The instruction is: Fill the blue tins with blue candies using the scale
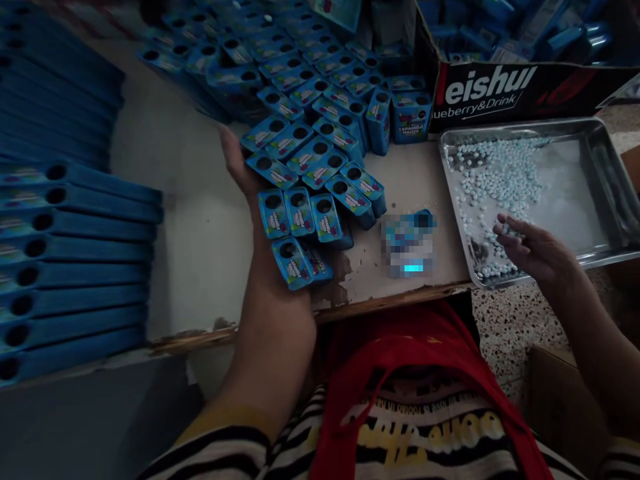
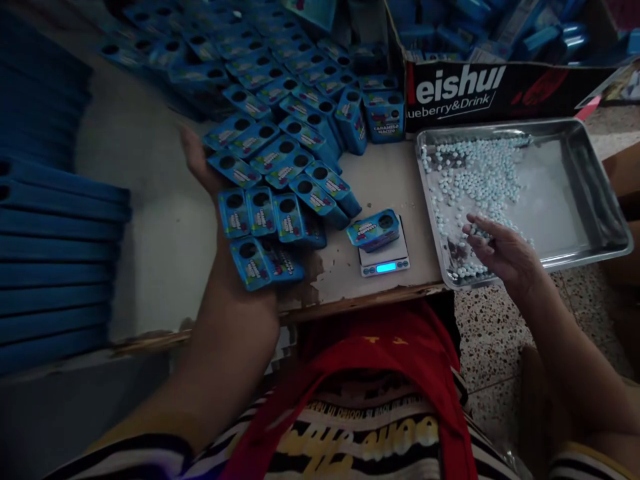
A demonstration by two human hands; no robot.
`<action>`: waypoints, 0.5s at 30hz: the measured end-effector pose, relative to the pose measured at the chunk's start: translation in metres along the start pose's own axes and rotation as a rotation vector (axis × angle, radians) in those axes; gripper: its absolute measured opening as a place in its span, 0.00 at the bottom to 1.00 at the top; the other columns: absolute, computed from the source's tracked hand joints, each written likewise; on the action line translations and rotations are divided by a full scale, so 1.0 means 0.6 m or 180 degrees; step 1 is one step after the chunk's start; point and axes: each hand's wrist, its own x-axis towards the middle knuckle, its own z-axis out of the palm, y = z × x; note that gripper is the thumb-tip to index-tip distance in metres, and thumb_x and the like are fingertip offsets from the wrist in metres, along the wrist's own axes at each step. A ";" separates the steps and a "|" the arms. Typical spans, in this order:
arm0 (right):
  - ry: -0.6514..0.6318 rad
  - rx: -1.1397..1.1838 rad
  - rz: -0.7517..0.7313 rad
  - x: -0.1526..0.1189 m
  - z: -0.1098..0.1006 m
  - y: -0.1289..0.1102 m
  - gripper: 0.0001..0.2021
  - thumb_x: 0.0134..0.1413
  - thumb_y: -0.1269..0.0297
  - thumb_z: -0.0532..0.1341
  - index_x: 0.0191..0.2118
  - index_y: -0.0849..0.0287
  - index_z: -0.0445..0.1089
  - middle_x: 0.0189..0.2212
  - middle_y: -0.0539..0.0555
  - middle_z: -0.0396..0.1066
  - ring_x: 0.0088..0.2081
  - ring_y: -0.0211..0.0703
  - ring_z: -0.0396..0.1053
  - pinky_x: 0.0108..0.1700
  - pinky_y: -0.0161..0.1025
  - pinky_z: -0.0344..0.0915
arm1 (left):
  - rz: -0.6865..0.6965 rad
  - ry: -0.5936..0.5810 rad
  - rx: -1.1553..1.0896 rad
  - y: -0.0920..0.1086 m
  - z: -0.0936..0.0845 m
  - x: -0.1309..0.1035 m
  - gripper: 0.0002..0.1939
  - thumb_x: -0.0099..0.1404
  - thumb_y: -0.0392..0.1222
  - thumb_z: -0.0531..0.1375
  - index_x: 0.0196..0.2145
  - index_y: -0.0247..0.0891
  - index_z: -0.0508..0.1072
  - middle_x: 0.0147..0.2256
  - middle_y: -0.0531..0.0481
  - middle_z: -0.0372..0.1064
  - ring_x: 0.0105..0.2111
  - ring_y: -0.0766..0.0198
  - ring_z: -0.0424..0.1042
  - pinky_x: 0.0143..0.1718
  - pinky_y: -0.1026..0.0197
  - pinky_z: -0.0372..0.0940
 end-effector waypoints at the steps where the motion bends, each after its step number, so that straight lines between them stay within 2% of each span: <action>1: -0.0005 0.0039 0.0091 -0.006 -0.001 0.002 0.15 0.51 0.60 0.81 0.40 0.55 0.78 0.33 0.52 0.73 0.25 0.33 0.54 0.17 0.29 0.50 | -0.0149 0.0083 -0.0054 -0.002 -0.009 -0.004 0.42 0.85 0.68 0.27 0.64 0.33 0.64 0.63 0.53 0.76 0.71 0.62 0.67 0.80 0.49 0.58; 3: -0.0029 0.0044 0.0183 -0.014 -0.002 0.005 0.15 0.52 0.58 0.81 0.39 0.56 0.78 0.31 0.50 0.71 0.23 0.30 0.49 0.17 0.29 0.46 | -0.0404 0.0306 -0.0111 -0.004 -0.035 -0.018 0.36 0.88 0.60 0.30 0.60 0.34 0.67 0.61 0.50 0.78 0.67 0.58 0.73 0.76 0.45 0.64; 5: -0.0049 -0.0050 0.0174 -0.013 0.001 0.008 0.16 0.53 0.56 0.82 0.38 0.56 0.78 0.29 0.48 0.69 0.23 0.30 0.50 0.18 0.30 0.49 | -0.0467 0.0566 -0.0042 0.002 -0.068 -0.035 0.24 0.88 0.54 0.42 0.58 0.36 0.71 0.58 0.50 0.80 0.62 0.57 0.77 0.73 0.42 0.68; 7: -0.0047 -0.0173 0.0060 -0.007 0.009 0.008 0.16 0.52 0.57 0.83 0.38 0.56 0.78 0.28 0.48 0.68 0.24 0.32 0.57 0.21 0.30 0.56 | -0.0316 0.0722 0.0148 0.020 -0.100 -0.056 0.14 0.82 0.46 0.58 0.57 0.36 0.75 0.53 0.52 0.81 0.58 0.55 0.79 0.72 0.39 0.71; 9: -0.0168 -0.0330 -0.0019 -0.001 0.025 0.002 0.17 0.53 0.57 0.83 0.38 0.56 0.78 0.27 0.48 0.67 0.26 0.33 0.61 0.23 0.31 0.59 | 0.0132 0.0541 0.0557 0.054 -0.126 -0.086 0.16 0.74 0.41 0.66 0.57 0.36 0.79 0.50 0.52 0.82 0.56 0.52 0.80 0.72 0.37 0.71; 11: -0.0430 -0.0483 0.0022 0.001 0.047 -0.011 0.16 0.57 0.55 0.82 0.39 0.57 0.78 0.27 0.48 0.67 0.26 0.33 0.61 0.23 0.31 0.58 | 0.0757 0.0163 0.1155 0.097 -0.141 -0.129 0.20 0.74 0.46 0.67 0.59 0.35 0.81 0.52 0.51 0.81 0.58 0.48 0.80 0.72 0.35 0.70; 12: -0.0551 -0.0528 0.0045 0.000 0.060 -0.020 0.15 0.60 0.55 0.81 0.39 0.58 0.79 0.27 0.48 0.67 0.26 0.33 0.61 0.22 0.31 0.58 | 0.1053 0.0021 0.1482 0.119 -0.143 -0.155 0.21 0.77 0.51 0.66 0.60 0.36 0.81 0.54 0.50 0.81 0.60 0.46 0.79 0.72 0.34 0.69; 15: -0.0653 -0.0493 -0.0129 -0.008 0.106 -0.051 0.11 0.64 0.59 0.79 0.39 0.58 0.80 0.29 0.49 0.70 0.28 0.33 0.65 0.27 0.30 0.65 | 0.1709 0.0021 0.2235 0.168 -0.131 -0.235 0.26 0.83 0.61 0.59 0.64 0.42 0.82 0.59 0.51 0.79 0.64 0.42 0.76 0.74 0.31 0.66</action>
